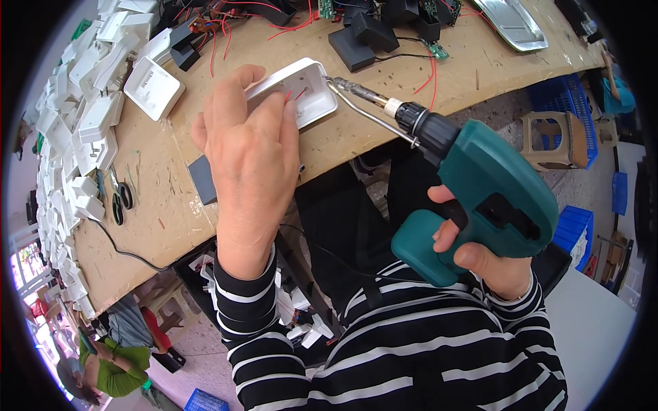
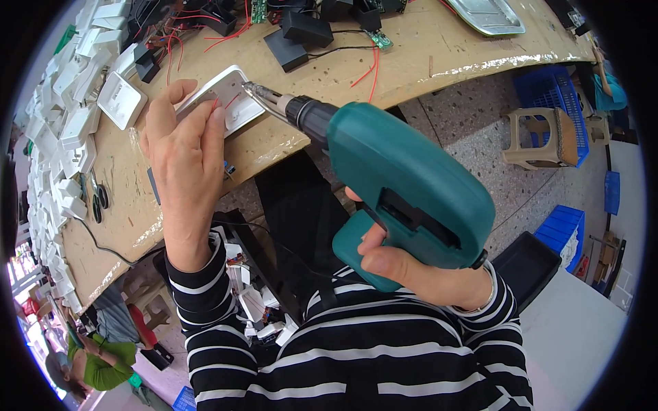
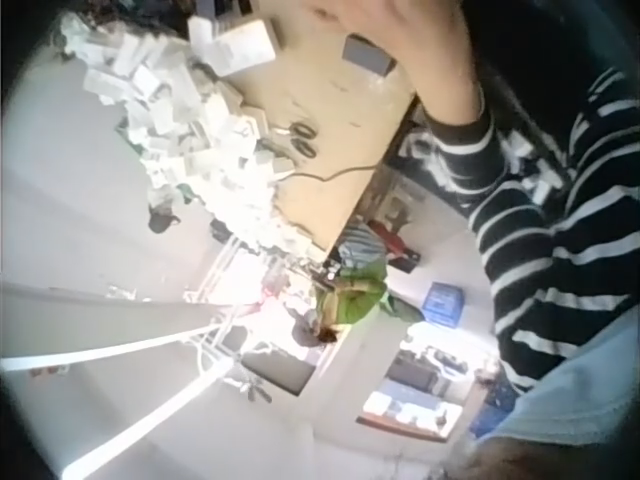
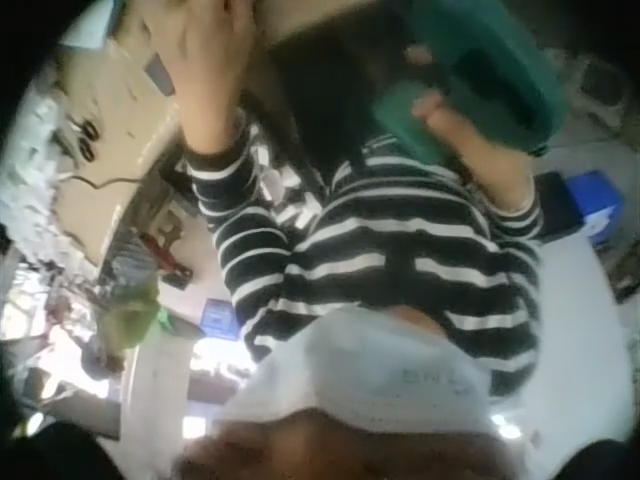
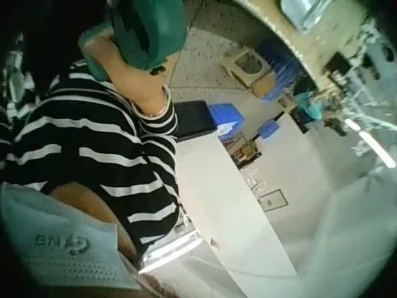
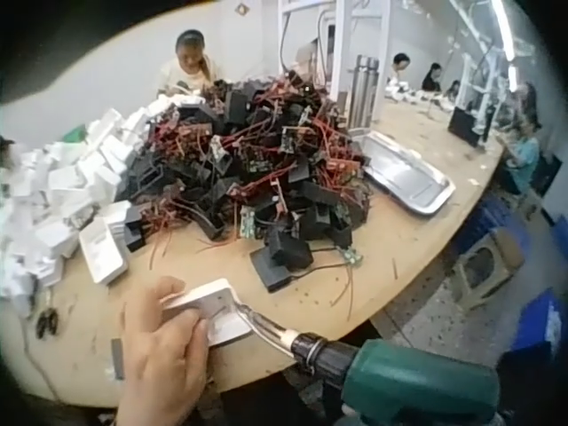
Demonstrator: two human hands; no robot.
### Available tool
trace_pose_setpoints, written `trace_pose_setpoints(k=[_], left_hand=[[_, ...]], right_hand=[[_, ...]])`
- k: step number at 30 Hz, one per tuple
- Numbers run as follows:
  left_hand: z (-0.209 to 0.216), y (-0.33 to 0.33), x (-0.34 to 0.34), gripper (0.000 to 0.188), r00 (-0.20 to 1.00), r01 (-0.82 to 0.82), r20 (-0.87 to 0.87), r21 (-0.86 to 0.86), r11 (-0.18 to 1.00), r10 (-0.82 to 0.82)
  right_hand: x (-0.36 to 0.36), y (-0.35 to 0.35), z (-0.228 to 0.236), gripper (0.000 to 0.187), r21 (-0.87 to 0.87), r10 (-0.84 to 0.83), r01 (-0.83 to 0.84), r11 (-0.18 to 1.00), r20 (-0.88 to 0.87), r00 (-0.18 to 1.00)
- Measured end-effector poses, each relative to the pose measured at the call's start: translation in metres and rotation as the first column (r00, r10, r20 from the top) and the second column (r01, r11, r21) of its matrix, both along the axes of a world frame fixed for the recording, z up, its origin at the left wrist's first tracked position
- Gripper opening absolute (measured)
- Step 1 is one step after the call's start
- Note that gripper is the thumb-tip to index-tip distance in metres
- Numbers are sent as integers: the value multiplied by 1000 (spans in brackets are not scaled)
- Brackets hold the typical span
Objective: Assembling electronic components into plastic casings using a power tool at a manual workstation.
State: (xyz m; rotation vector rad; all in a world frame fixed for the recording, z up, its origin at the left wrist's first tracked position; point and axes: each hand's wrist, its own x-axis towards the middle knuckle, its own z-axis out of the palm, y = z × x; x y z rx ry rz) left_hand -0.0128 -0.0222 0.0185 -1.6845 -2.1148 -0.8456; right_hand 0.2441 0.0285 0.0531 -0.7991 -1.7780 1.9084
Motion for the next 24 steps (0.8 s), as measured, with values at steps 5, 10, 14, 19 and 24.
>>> trace_pose_setpoints(k=[5, 10, 14, 19, 24], left_hand=[[9, -8, 7, 19, 989, 3, -148, 19, 1000, -1], [9, -20, 12, 35, 999, 21, 49, -33, 999, -19], [7, -19, 10, 39, 986, 121, 113, 18, 992, -122], [8, -24, 8, 32, 964, 188, 193, -16, 982, -182], [-2, -21, 12, 25, 963, 124, 213, 183, 975, -162]], right_hand=[[-1, 0, 2, 79, -17, -88, 88, 996, -14, 996], [-4, 3, -3, 80, -104, -128, 113, 988, -153, 980], [-8, 7, -4, 82, -131, -135, 112, 985, -179, 975], [-8, 11, -6, 83, -97, -128, 112, 989, -184, 975], [-8, 12, -8, 83, -107, -137, 119, 987, -173, 975]])
